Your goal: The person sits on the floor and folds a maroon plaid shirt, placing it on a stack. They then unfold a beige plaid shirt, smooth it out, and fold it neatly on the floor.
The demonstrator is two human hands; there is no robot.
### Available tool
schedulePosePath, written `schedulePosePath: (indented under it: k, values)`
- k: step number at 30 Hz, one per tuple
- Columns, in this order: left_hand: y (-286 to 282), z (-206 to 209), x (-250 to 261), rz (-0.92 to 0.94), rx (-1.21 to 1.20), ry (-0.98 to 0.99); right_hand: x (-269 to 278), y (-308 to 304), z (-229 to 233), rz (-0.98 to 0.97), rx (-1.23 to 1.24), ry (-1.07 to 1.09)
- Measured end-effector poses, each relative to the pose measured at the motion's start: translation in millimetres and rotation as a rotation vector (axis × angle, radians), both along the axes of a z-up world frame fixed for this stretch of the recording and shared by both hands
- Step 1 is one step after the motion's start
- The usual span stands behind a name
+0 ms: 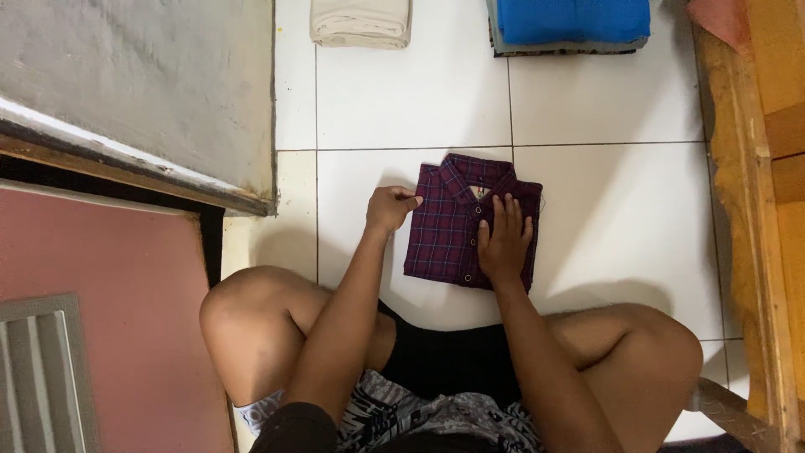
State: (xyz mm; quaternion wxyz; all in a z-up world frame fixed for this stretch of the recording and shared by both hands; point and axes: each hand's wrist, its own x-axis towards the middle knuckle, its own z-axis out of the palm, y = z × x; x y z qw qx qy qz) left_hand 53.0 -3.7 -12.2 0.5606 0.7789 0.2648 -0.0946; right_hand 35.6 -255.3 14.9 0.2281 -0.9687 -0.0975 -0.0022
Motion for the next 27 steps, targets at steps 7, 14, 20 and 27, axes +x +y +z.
schedulePosePath:
  k: [7, 14, 20, 27]
  values:
    - [-2.1, 22.7, -7.8, -0.037, 0.066, 0.035, -0.1, 1.2, 1.9, -0.006, -0.01, -0.005]
    - [-13.3, 38.0, -10.4, -0.052, 0.211, 0.073, -0.9, -0.2, -2.0, 0.007, -0.021, -0.04]
    - [-15.1, 34.1, -7.1, -0.035, 0.261, 0.052, 0.5, 0.2, 0.5, -0.006, 0.002, -0.008]
    - [-3.1, 29.8, -16.2, -0.14, 0.145, 0.067, -2.2, 3.6, 8.8, -0.017, -0.024, 0.014]
